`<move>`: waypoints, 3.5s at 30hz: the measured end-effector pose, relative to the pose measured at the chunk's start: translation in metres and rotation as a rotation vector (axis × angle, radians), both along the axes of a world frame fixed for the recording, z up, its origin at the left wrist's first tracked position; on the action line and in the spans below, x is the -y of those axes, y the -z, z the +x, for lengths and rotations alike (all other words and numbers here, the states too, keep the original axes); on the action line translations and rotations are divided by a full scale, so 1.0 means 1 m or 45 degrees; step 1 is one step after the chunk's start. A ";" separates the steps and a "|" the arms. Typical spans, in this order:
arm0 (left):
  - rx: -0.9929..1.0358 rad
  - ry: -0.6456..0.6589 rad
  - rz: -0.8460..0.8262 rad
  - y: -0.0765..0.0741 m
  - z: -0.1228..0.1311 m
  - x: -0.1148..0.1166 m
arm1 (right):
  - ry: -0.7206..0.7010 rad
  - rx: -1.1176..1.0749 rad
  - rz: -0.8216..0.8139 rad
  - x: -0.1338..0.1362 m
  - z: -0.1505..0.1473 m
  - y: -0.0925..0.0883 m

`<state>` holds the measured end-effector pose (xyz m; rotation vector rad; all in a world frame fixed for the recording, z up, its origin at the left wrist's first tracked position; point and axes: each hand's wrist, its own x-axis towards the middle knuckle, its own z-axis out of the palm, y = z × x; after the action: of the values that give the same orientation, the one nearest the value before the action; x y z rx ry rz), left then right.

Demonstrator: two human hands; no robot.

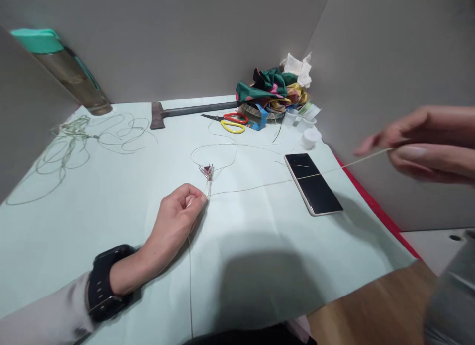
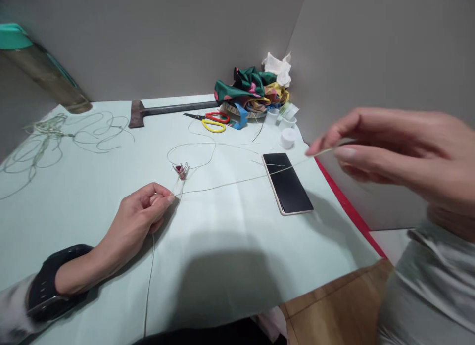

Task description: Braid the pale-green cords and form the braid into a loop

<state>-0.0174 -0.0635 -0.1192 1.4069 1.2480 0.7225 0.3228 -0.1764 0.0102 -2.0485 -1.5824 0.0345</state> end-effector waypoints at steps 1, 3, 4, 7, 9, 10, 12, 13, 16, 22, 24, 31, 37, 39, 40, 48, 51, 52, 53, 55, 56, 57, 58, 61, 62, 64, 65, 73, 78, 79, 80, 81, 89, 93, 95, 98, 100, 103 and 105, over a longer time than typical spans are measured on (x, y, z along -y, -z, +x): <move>-0.007 0.003 -0.003 0.000 0.000 0.000 | -0.052 0.092 -0.099 -0.006 -0.009 0.003; -0.014 0.005 -0.011 -0.001 0.001 0.000 | -0.199 0.146 -0.066 -0.025 -0.041 0.017; -0.011 0.004 -0.016 -0.001 0.000 0.000 | -0.376 0.012 -0.155 -0.037 -0.061 0.029; 0.026 0.004 -0.032 -0.001 -0.001 0.000 | -0.778 -0.202 -0.275 -0.072 -0.124 0.073; 0.066 0.018 -0.042 0.000 -0.002 0.000 | -0.897 -0.293 -0.400 -0.088 -0.152 0.100; 0.086 0.024 -0.048 0.000 -0.002 0.000 | -0.914 -0.336 -0.442 -0.094 -0.161 0.110; 0.120 0.038 -0.068 0.002 -0.003 0.000 | -0.917 -0.382 -0.498 -0.098 -0.168 0.121; 0.131 0.045 -0.078 0.002 -0.003 0.000 | -0.908 -0.391 -0.505 -0.097 -0.168 0.122; 0.141 0.052 -0.124 0.003 -0.004 0.001 | -0.872 -0.398 -0.518 -0.094 -0.159 0.117; 0.086 0.019 -0.146 0.000 -0.003 0.002 | -0.698 -0.300 -0.410 -0.103 -0.136 0.116; 0.072 0.004 -0.158 0.001 -0.003 0.002 | -0.629 -0.259 -0.371 -0.110 -0.129 0.120; 0.039 0.018 -0.145 0.000 -0.003 0.001 | -0.520 -0.152 -0.357 -0.124 -0.125 0.126; 0.020 0.024 -0.137 0.000 -0.004 0.000 | -0.485 -0.023 -0.372 -0.121 -0.129 0.127; 0.027 0.011 -0.127 0.000 -0.005 0.001 | -0.514 0.040 -0.385 -0.108 -0.134 0.127; 0.038 0.005 -0.127 0.000 -0.005 0.001 | -0.552 0.072 -0.395 -0.099 -0.137 0.128; 0.160 -0.019 -0.149 0.001 -0.003 0.000 | -1.049 0.590 -0.214 -0.046 -0.172 0.136; 0.169 -0.008 -0.151 0.002 -0.002 0.000 | -1.142 0.489 -0.211 -0.055 -0.174 0.128; 0.171 0.001 -0.149 0.001 -0.002 0.000 | -1.153 0.393 -0.211 -0.061 -0.173 0.123; 0.173 0.013 -0.146 0.001 -0.002 0.000 | -1.136 0.280 -0.203 -0.068 -0.171 0.118; 0.175 0.033 -0.136 0.001 -0.003 0.000 | -1.020 0.032 -0.165 -0.085 -0.166 0.110; 0.172 0.041 -0.131 0.001 -0.003 0.000 | -0.946 -0.085 -0.141 -0.093 -0.163 0.107; 0.167 0.047 -0.125 0.000 -0.003 0.001 | -0.881 -0.190 -0.116 -0.102 -0.162 0.106; 0.161 0.049 -0.119 0.000 -0.003 0.001 | -0.833 -0.269 -0.099 -0.110 -0.161 0.106; 0.149 0.042 -0.105 -0.001 -0.002 0.002 | -0.805 -0.345 -0.088 -0.125 -0.163 0.115; 0.149 0.037 -0.102 -0.001 -0.002 0.002 | -0.824 -0.332 -0.091 -0.127 -0.165 0.119; 0.155 0.024 -0.099 -0.001 -0.002 0.001 | -0.873 -0.299 -0.098 -0.128 -0.167 0.126; 0.159 0.018 -0.100 -0.001 -0.001 0.001 | -0.913 -0.280 -0.099 -0.126 -0.166 0.129; 0.168 -0.011 -0.134 0.000 -0.001 -0.001 | -1.238 -0.172 0.112 -0.115 -0.141 0.145; 0.136 -0.033 -0.105 0.000 0.000 -0.001 | -1.208 -0.247 0.089 -0.114 -0.142 0.144; 0.126 -0.036 -0.099 0.000 0.000 -0.001 | -1.203 -0.264 0.052 -0.115 -0.142 0.142; 0.116 -0.038 -0.096 0.000 0.000 -0.001 | -1.193 -0.276 0.002 -0.116 -0.143 0.139; 0.107 -0.039 -0.092 0.001 0.000 -0.001 | -1.180 -0.276 -0.058 -0.117 -0.144 0.137; 0.009 -0.002 0.013 0.002 0.000 -0.001 | -0.932 0.094 -0.394 -0.113 -0.159 0.112; -0.037 0.010 0.085 0.003 -0.002 -0.001 | -0.856 0.313 -0.444 -0.102 -0.170 0.097; -0.055 0.010 0.101 0.004 -0.002 -0.002 | -0.844 0.378 -0.440 -0.098 -0.173 0.093; -0.068 -0.001 0.101 0.004 -0.002 -0.002 | -0.842 0.391 -0.423 -0.097 -0.174 0.097; -0.060 -0.010 0.090 0.003 -0.001 -0.002 | -0.869 0.337 -0.380 -0.099 -0.169 0.105; -0.018 -0.025 0.044 0.000 0.000 0.000 | -0.927 0.147 -0.180 -0.101 -0.156 0.120; 0.021 -0.032 0.003 -0.001 0.001 0.000 | -0.896 0.032 0.037 -0.098 -0.147 0.128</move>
<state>-0.0168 -0.0639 -0.1177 1.3864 1.2548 0.7515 0.1763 -0.0786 -0.1181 -1.3795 -2.2208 0.2400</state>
